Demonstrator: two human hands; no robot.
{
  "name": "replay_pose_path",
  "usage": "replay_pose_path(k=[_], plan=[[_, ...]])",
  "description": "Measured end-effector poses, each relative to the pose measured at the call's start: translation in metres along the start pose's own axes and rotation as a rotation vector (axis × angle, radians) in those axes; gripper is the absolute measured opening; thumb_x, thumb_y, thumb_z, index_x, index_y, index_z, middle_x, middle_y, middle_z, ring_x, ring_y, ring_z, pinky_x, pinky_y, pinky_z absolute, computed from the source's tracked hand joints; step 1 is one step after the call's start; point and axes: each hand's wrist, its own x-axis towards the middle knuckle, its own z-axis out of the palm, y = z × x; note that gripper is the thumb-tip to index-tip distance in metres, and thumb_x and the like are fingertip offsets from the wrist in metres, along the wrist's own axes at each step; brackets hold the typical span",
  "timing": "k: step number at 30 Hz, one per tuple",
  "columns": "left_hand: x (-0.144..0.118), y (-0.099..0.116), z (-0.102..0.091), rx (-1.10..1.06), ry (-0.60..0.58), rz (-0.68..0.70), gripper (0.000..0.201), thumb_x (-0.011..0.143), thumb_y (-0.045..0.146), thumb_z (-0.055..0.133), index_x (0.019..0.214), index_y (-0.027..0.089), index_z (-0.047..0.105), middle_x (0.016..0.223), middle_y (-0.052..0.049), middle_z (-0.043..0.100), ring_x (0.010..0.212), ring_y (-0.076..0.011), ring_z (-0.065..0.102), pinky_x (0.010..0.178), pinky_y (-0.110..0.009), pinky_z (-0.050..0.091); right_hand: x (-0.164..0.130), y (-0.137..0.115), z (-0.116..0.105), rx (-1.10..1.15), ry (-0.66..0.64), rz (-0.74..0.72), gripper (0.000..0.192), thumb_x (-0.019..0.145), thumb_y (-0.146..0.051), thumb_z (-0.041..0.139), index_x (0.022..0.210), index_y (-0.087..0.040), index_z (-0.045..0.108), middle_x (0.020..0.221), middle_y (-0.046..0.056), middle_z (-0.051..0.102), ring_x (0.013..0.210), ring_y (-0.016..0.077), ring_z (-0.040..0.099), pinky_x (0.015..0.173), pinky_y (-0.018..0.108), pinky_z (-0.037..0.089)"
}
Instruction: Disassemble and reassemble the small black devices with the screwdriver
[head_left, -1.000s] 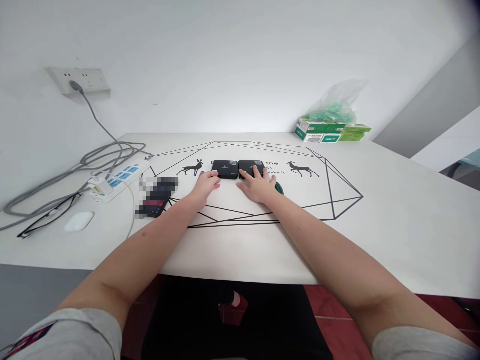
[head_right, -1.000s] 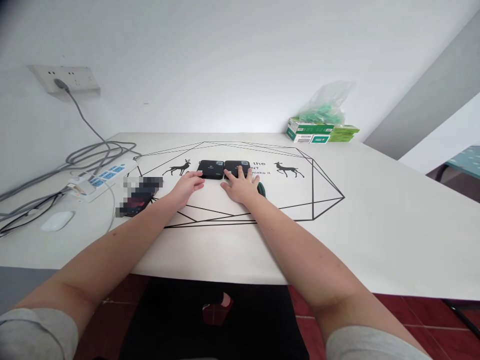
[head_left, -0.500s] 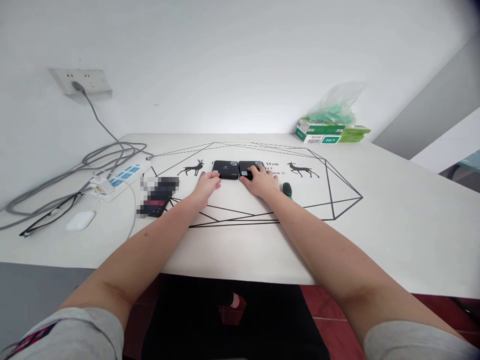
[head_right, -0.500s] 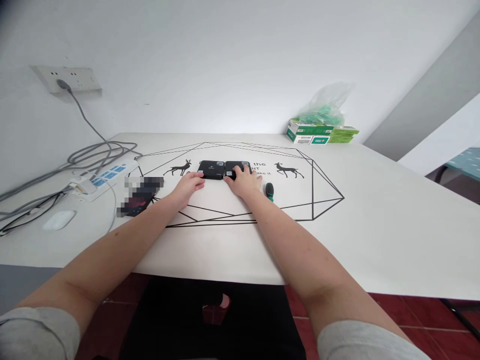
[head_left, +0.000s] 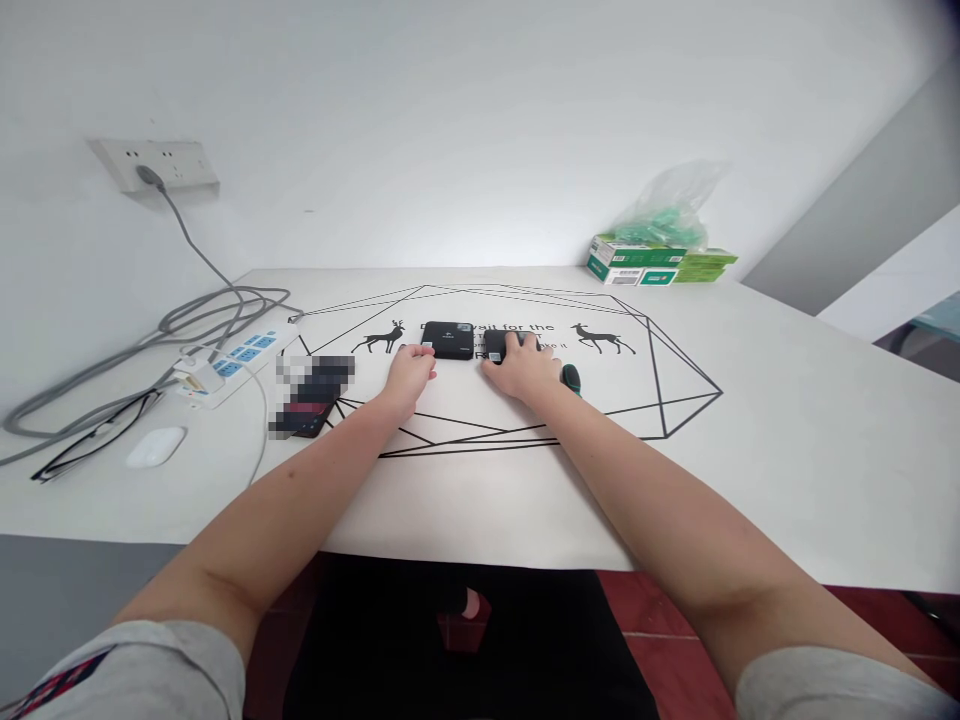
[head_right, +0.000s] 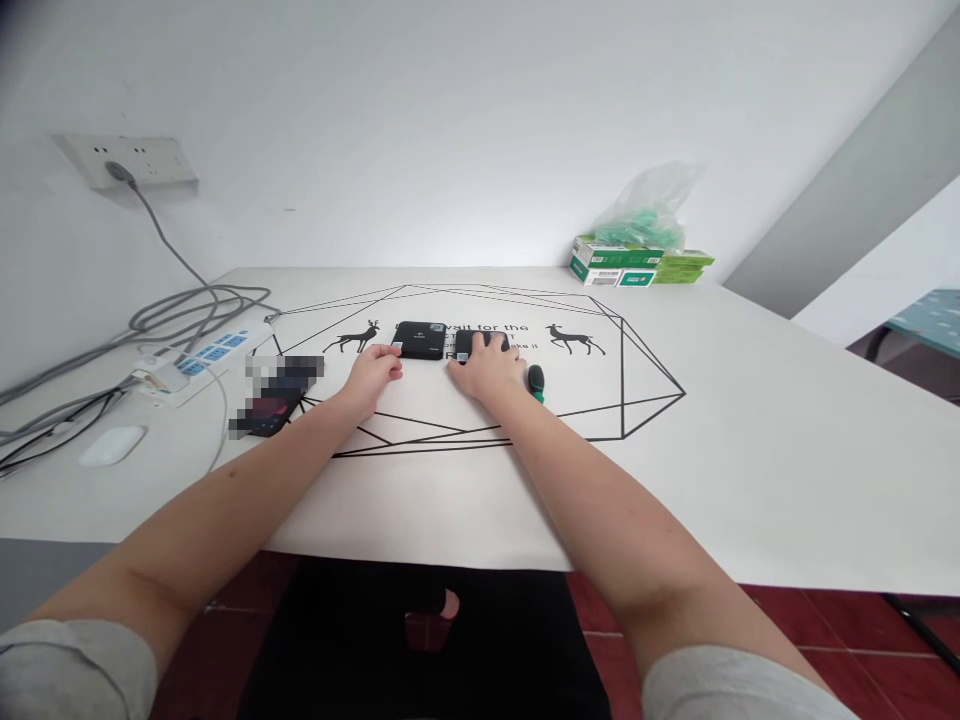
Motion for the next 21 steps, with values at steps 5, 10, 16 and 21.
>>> replay_pose_path(k=[5,10,16,21], plan=[[-0.001,0.0,0.002,0.072,0.011,0.011,0.018,0.082,0.01,0.067,0.096,0.021,0.07,0.112,-0.006,0.07,0.086,-0.0169,0.069,0.096,-0.038,0.059,-0.047,-0.013,-0.023,-0.142,-0.186,-0.03,0.068,0.106,-0.056,0.038,0.165,-0.024,0.044,0.169,0.023,0.04,0.147,0.0546,0.051,0.108,0.068,0.051],[-0.003,-0.004,0.004,0.437,-0.121,0.241,0.015,0.09,0.012,0.063,0.093,0.022,0.073,0.1,-0.005,0.072,0.09,-0.0218,0.07,0.096,-0.04,0.06,-0.074,-0.021,-0.029,-0.11,-0.269,-0.131,0.068,0.105,-0.067,0.041,0.157,-0.025,0.052,0.168,0.025,0.041,0.155,0.0548,0.042,0.109,0.077,0.048],[-0.007,-0.009,0.006,0.785,-0.282,0.543,0.025,0.093,0.007,0.055,0.096,0.02,0.076,0.117,-0.01,0.073,0.114,-0.0262,0.071,0.108,-0.041,0.057,-0.051,-0.016,-0.011,0.052,-0.082,-0.145,0.084,0.095,-0.072,0.058,0.158,-0.017,0.047,0.166,0.026,0.044,0.153,0.0511,0.044,0.114,0.064,0.05],[-0.003,-0.01,0.006,0.84,-0.32,0.563,0.025,0.094,0.01,0.058,0.108,0.019,0.077,0.124,-0.011,0.074,0.12,-0.0288,0.07,0.115,-0.045,0.055,-0.042,-0.012,-0.011,0.126,-0.059,-0.148,0.086,0.087,-0.056,0.07,0.162,-0.022,0.046,0.173,0.023,0.038,0.152,0.053,0.046,0.115,0.061,0.049]])
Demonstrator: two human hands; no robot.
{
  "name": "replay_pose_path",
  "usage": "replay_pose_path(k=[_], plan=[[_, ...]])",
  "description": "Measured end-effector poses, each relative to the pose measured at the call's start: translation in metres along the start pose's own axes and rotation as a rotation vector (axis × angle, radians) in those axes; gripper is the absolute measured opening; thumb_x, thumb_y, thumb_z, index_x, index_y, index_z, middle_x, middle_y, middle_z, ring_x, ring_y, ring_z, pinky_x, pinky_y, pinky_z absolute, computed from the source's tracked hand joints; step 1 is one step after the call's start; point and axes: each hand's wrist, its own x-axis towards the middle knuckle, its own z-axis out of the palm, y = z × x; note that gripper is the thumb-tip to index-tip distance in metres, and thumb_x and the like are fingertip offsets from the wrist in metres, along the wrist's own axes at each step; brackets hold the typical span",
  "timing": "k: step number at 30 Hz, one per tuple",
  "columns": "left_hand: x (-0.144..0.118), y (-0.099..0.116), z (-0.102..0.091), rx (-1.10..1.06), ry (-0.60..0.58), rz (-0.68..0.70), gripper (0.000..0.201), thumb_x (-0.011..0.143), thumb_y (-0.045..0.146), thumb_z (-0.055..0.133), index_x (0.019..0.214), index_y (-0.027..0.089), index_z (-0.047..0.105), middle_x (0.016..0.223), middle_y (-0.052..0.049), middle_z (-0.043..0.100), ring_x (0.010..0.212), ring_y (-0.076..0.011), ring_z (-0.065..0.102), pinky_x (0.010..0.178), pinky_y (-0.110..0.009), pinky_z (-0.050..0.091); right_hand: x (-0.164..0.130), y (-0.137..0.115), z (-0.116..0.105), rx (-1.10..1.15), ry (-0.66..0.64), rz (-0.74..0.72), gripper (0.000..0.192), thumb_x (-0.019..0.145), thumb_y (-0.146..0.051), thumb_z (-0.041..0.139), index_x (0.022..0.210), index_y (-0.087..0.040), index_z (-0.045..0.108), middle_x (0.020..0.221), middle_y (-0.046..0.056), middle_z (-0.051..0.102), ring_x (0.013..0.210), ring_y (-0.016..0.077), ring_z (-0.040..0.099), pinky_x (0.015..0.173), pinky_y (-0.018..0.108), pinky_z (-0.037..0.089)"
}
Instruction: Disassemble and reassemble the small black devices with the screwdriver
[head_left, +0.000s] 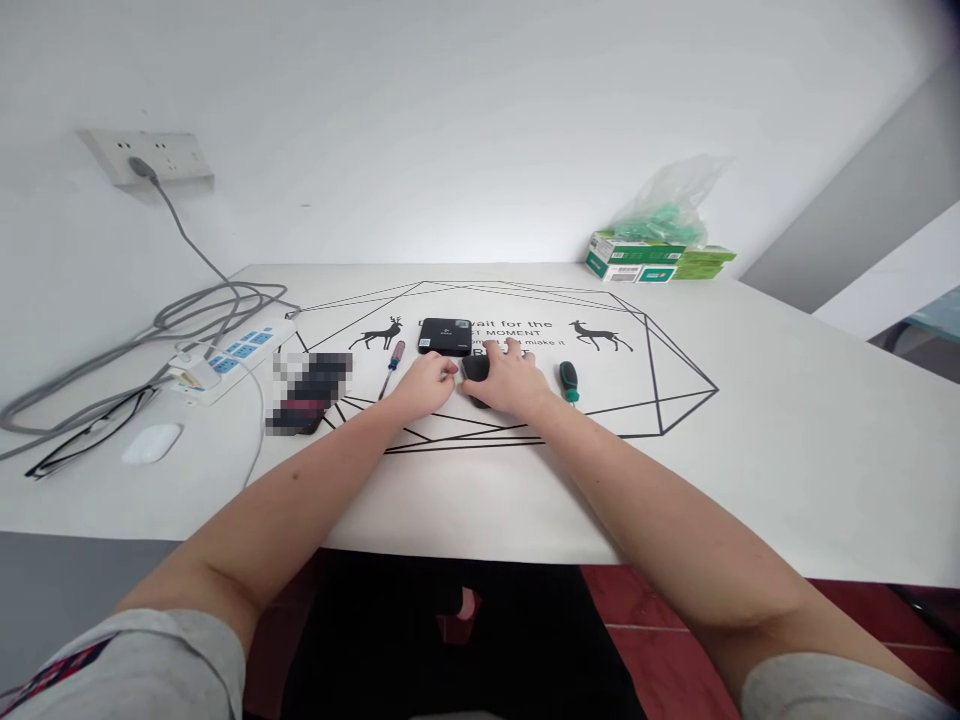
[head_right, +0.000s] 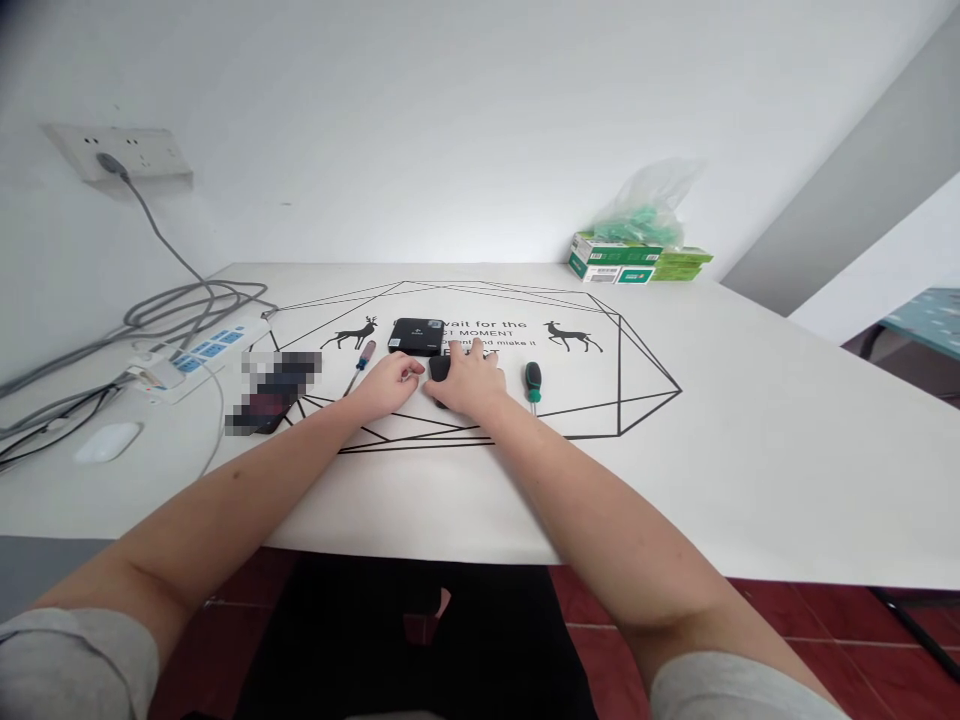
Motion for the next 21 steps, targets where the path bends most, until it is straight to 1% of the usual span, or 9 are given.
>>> replay_pose_path(k=[3,6,8,10,12,14,16,19,21], plan=[[-0.002,0.0,0.0,-0.033,0.018,0.024,0.032,0.093,0.012,0.06,0.121,0.018,0.074,0.128,-0.013,0.074,0.124,-0.0315,0.069,0.117,-0.048,0.053,0.0,0.001,-0.006,0.21,0.02,0.014,0.086,0.083,-0.051,0.073,0.16,-0.022,0.048,0.168,0.02,0.046,0.149,0.0457,0.052,0.119,0.056,0.047],[-0.007,0.003,-0.001,-0.167,-0.011,0.122,0.049,0.09,0.023,0.073,0.138,0.019,0.068,0.136,-0.016,0.071,0.133,-0.0376,0.065,0.119,-0.053,0.051,0.001,0.001,-0.011,0.588,-0.007,0.035,0.079,0.08,-0.053,0.074,0.15,-0.022,0.054,0.157,0.017,0.059,0.137,0.0345,0.062,0.113,0.046,0.053],[-0.011,0.005,-0.002,-0.28,-0.042,0.163,0.083,0.082,0.036,0.087,0.157,0.021,0.055,0.153,-0.017,0.063,0.148,-0.0426,0.055,0.125,-0.057,0.044,0.0,0.0,-0.013,0.877,-0.081,0.024,0.063,0.084,-0.059,0.068,0.136,-0.024,0.061,0.143,0.012,0.07,0.124,0.0301,0.068,0.101,0.041,0.059],[-0.013,0.006,-0.003,-0.371,-0.046,0.144,0.122,0.07,0.046,0.098,0.172,0.023,0.035,0.17,-0.019,0.046,0.162,-0.0459,0.038,0.132,-0.059,0.034,-0.001,-0.002,-0.013,1.127,-0.195,-0.003,0.047,0.089,-0.062,0.057,0.118,-0.025,0.065,0.127,0.009,0.076,0.111,0.0274,0.072,0.091,0.038,0.062],[-0.014,0.006,-0.004,-0.419,-0.04,0.108,0.144,0.063,0.051,0.102,0.178,0.022,0.019,0.179,-0.021,0.031,0.168,-0.0467,0.025,0.136,-0.06,0.026,-0.003,-0.004,-0.012,1.284,-0.299,-0.019,0.042,0.094,-0.06,0.046,0.107,-0.024,0.064,0.114,0.009,0.078,0.104,0.0262,0.073,0.088,0.037,0.063],[-0.014,0.007,-0.004,-0.42,-0.032,0.097,0.15,0.063,0.052,0.101,0.18,0.021,0.01,0.181,-0.022,0.024,0.17,-0.0457,0.019,0.137,-0.059,0.024,-0.004,-0.006,-0.011,1.338,-0.337,-0.013,0.042,0.096,-0.056,0.038,0.102,-0.024,0.064,0.106,0.01,0.078,0.1,0.0266,0.074,0.087,0.038,0.064],[-0.015,0.009,-0.005,-0.391,-0.026,0.101,0.149,0.067,0.052,0.098,0.18,0.022,0.007,0.18,-0.022,0.021,0.17,-0.0443,0.019,0.137,-0.057,0.024,-0.004,-0.009,-0.008,1.33,-0.336,-0.004,0.042,0.096,-0.051,0.033,0.103,-0.023,0.064,0.1,0.011,0.078,0.097,0.0282,0.074,0.085,0.04,0.065],[-0.016,0.012,-0.005,-0.344,-0.039,0.09,0.146,0.068,0.052,0.096,0.181,0.023,0.008,0.176,-0.019,0.024,0.169,-0.0436,0.02,0.138,-0.055,0.024,-0.003,-0.011,-0.004,1.346,-0.343,0.034,0.039,0.094,-0.044,0.035,0.102,-0.021,0.065,0.092,0.012,0.078,0.09,0.0299,0.074,0.08,0.042,0.064],[-0.017,0.014,-0.006,-0.313,-0.055,0.083,0.144,0.069,0.053,0.095,0.181,0.022,0.01,0.173,-0.018,0.028,0.168,-0.0434,0.023,0.138,-0.054,0.024,0.001,-0.01,-0.003,1.316,-0.337,0.071,0.035,0.092,-0.042,0.038,0.1,-0.02,0.065,0.092,0.012,0.078,0.087,0.029,0.074,0.078,0.041,0.063]])
